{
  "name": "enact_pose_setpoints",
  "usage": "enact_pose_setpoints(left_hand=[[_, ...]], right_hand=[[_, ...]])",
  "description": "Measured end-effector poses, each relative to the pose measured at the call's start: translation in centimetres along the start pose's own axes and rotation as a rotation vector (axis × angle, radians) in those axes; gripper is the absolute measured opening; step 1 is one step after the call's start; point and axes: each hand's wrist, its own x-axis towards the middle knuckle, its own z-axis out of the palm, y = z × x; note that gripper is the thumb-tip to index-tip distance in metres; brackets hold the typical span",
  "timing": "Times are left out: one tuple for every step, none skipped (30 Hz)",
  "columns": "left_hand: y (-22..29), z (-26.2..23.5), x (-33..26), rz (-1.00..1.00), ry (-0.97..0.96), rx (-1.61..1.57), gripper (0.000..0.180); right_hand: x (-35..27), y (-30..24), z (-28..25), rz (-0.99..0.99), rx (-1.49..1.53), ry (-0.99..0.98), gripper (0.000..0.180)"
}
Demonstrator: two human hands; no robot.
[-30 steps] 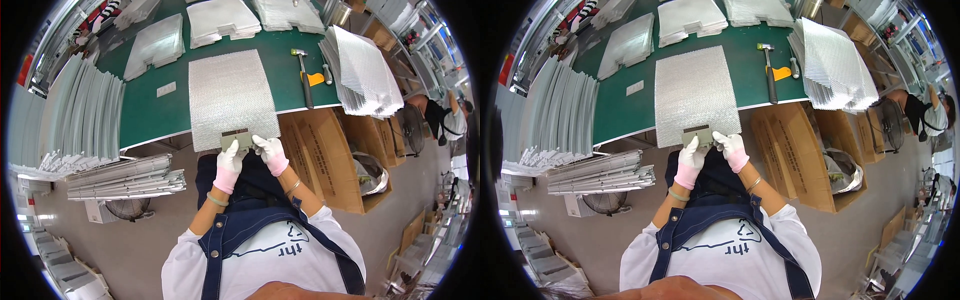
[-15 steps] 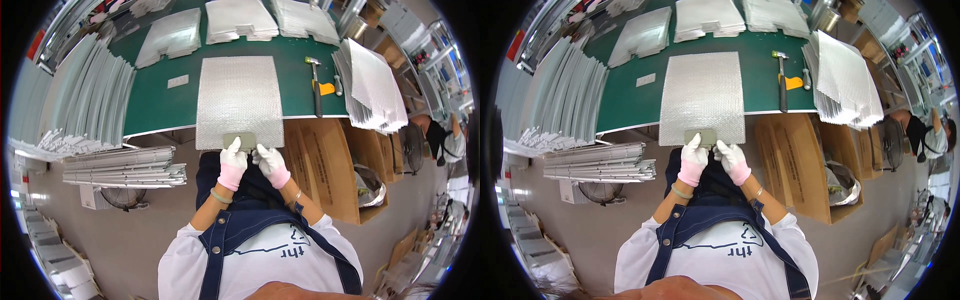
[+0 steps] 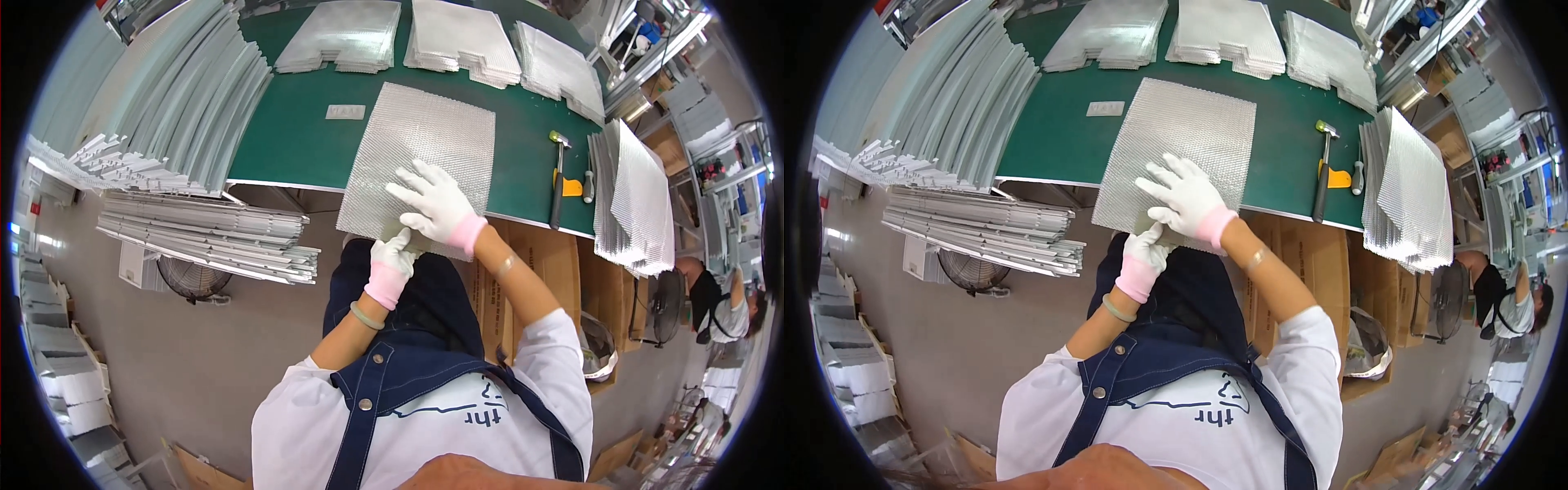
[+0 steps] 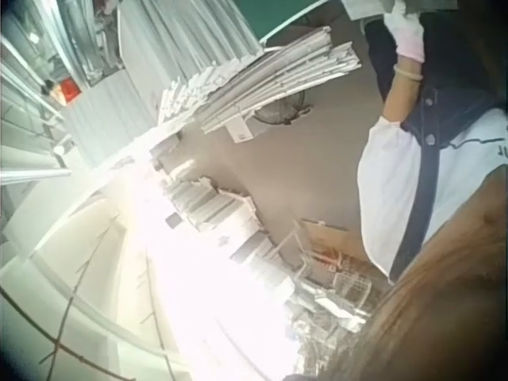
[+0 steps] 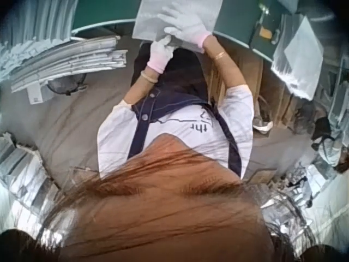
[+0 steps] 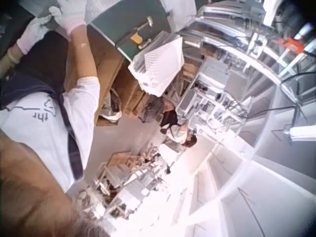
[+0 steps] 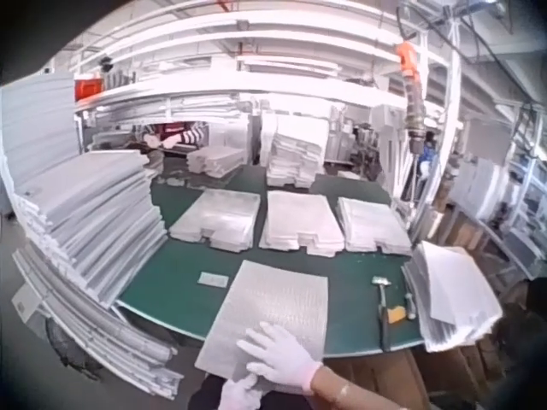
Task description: Assembling frames onto mesh air filters using a pneumatic drill and manual tools.
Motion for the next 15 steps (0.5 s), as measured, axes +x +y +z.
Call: enact_pose_setpoints(left_hand=[[-0.5,-0.5,0.6,0.006,0.046,-0.002,0.014],[-0.8,0.0,0.6,0.029,0.098,-0.022,0.014],[-0.8,0.2,0.5,0.028,0.102,-0.026,0.014],[-0.8,0.2,0.3,0.043,0.091,-0.025,0.014],[-0.8,0.1,0.2,0.056,0.079,-0.023,0.014],[-0.8,-0.3,0.2,0.06,0.089,-0.029,0.014],[-0.6,-0.4,0.3,0.04,0.08,0.015,0.021],[-0.4,-0.6,0.3,0.019,0.07,0.06,0.027],[-0.6,-0.5,0.2,0.02,0.075,0.058,0.027],[-0.3,1.0,-0.2,0.058,0.119,0.043,0.018],[-0.2,1.8,-0.5,0.096,0.163,0.028,0.01],[-0.1,1.5,-0.4,0.093,0.163,0.029,0.01],[0.1,1.1,-0.5,0.068,0.13,0.06,0.009],[0.2,0.9,-0.6,0.043,0.096,0.092,0.009],[0.2,0.7,-0.7,0.044,0.098,0.091,0.009]], right_hand=[[0.5,1.0,1.1,-0.16,-0.226,-0.031,0.044],[0.6,1.6,1.7,-0.162,-0.224,-0.037,0.044],[0.6,2.2,2.3,-0.17,-0.222,-0.132,0.046],[0.9,2.2,2.5,-0.187,-0.215,-0.228,0.048],[0.9,2.1,2.6,-0.196,-0.209,-0.236,0.048],[0.9,2.1,2.6,-0.191,-0.236,-0.252,0.047],[1.0,2.0,2.5,-0.182,-0.264,-0.264,0.047],[1.2,1.8,2.3,-0.185,-0.26,-0.268,0.047],[1.3,1.7,2.1,-0.184,-0.266,-0.281,0.046],[1.3,1.7,2.0,-0.178,-0.274,-0.293,0.046],[1.3,1.8,2.1,-0.175,-0.273,-0.295,0.046],[1.2,1.9,2.1,-0.172,-0.261,-0.285,0.045],[1.2,1.9,2.2,-0.175,-0.247,-0.275,0.045],[1.2,1.9,2.2,-0.176,-0.245,-0.277,0.045],[1.2,1.9,2.3,-0.182,-0.243,-0.268,0.045]])
